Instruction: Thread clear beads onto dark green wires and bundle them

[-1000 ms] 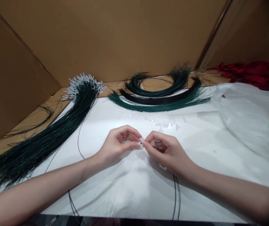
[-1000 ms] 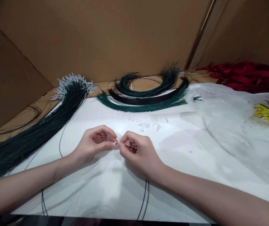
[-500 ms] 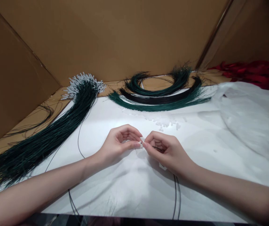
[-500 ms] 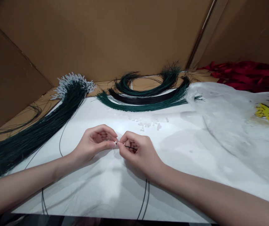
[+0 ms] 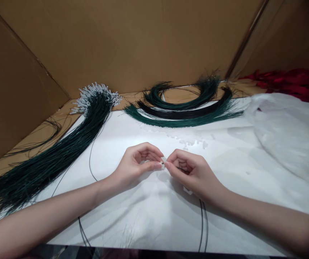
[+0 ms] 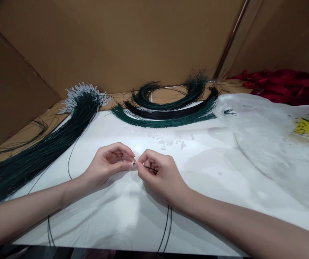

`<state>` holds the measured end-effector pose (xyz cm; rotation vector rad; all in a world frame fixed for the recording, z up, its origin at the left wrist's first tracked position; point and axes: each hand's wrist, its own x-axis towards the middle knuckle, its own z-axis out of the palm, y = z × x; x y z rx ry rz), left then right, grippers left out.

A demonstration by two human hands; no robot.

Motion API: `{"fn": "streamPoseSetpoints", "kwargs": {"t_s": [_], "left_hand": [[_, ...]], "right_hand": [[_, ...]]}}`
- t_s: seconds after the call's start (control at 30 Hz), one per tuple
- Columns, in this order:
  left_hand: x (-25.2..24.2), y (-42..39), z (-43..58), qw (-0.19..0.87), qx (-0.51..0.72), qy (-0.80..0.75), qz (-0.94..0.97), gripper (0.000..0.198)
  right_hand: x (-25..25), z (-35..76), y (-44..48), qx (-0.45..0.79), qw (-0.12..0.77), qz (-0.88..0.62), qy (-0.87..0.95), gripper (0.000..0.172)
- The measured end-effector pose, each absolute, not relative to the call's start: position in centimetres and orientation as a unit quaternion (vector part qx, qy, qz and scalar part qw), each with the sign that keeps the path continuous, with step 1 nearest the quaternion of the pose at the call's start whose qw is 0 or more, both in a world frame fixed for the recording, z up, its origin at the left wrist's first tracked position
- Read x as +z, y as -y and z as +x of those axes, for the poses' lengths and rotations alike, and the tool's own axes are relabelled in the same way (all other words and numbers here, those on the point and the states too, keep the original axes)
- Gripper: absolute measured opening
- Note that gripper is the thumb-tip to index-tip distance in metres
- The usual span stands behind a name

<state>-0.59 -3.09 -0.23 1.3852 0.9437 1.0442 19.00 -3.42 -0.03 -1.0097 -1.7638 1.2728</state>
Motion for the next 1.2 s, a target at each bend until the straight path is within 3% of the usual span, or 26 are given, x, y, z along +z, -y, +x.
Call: {"fn": "streamPoseSetpoints", "kwargs": {"t_s": [0.93, 1.2], "left_hand": [[-0.08, 3.22, -0.61, 0.544, 0.430, -0.388, 0.607, 0.018], [0.02, 3.22, -0.57, 0.534, 0.422, -0.381, 0.626, 0.021]], "right_hand": [[0.42, 19.11, 3.41, 0.497, 0.342, -0.412, 0.683, 0.018], [0.72, 19.18, 3.45, 0.523, 0.350, -0.393, 0.671, 0.006]]}}
